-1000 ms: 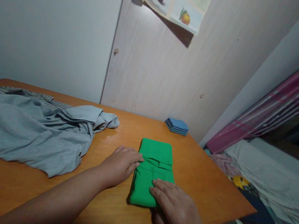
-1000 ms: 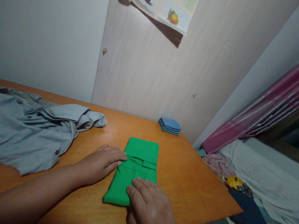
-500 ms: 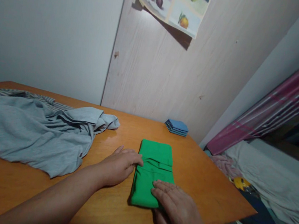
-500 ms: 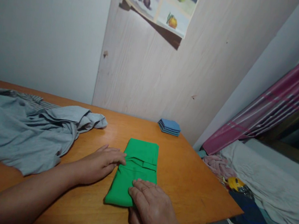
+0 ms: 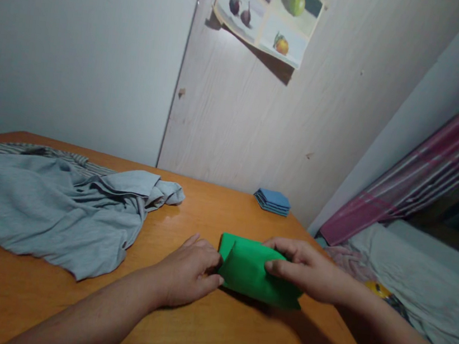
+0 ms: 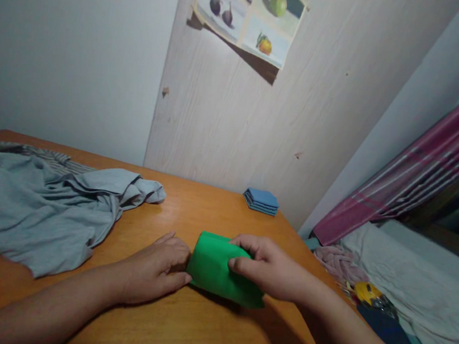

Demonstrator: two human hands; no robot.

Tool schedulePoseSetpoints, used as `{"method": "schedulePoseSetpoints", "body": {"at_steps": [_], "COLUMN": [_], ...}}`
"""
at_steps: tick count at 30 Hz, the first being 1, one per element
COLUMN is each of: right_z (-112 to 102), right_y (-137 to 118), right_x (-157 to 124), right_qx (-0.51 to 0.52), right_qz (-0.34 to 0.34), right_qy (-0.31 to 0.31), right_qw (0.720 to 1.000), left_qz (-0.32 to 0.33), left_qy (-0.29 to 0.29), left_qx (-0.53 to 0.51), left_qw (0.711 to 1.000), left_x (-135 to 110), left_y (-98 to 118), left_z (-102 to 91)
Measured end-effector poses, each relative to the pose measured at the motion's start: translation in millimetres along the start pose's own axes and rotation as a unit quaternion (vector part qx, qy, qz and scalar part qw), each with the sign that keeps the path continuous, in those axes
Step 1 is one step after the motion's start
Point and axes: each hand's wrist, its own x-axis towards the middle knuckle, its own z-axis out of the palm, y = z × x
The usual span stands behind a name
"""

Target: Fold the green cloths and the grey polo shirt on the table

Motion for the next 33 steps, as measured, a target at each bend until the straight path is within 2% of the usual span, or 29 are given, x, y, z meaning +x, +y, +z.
{"method": "schedulePoseSetpoints", "body": {"at_steps": [2,6,13,19,29,33], "right_z": [-15.9,-35.2,-37.9,-35.3,-33.7,-33.5], "right_y": [6.3,30.5,64.9,79.2,81.5,83.2], "right_x": [19.6,61.7,108.0,122.3,127.5,129.2], "right_qx": [0.054,0.138,0.156,0.125,0.068,0.058], "right_qz": [0.042,0.07,0.115,0.138,0.141,0.129], "right_qy": [-0.016,-0.048,-0.076,-0.084,-0.099,-0.098], "right_qw": [0.998,0.987,0.978,0.979,0.983,0.985], "left_qz": [-0.002,-0.013,-0.054,-0.111,-0.106,-0.109], "left_qy": [0.004,-0.005,-0.001,0.026,0.034,0.082], "left_qx": [-0.012,-0.052,-0.105,-0.148,-0.184,-0.148], "left_qw": [1.0,0.999,0.993,0.982,0.977,0.979], "left_x": [2.1,7.3,11.2,7.0,8.4,6.7], "left_y": [0.1,-3.2,-5.7,-3.2,-4.3,-3.9], "left_z": [2.9,10.1,18.1,18.4,17.2,18.4]}}
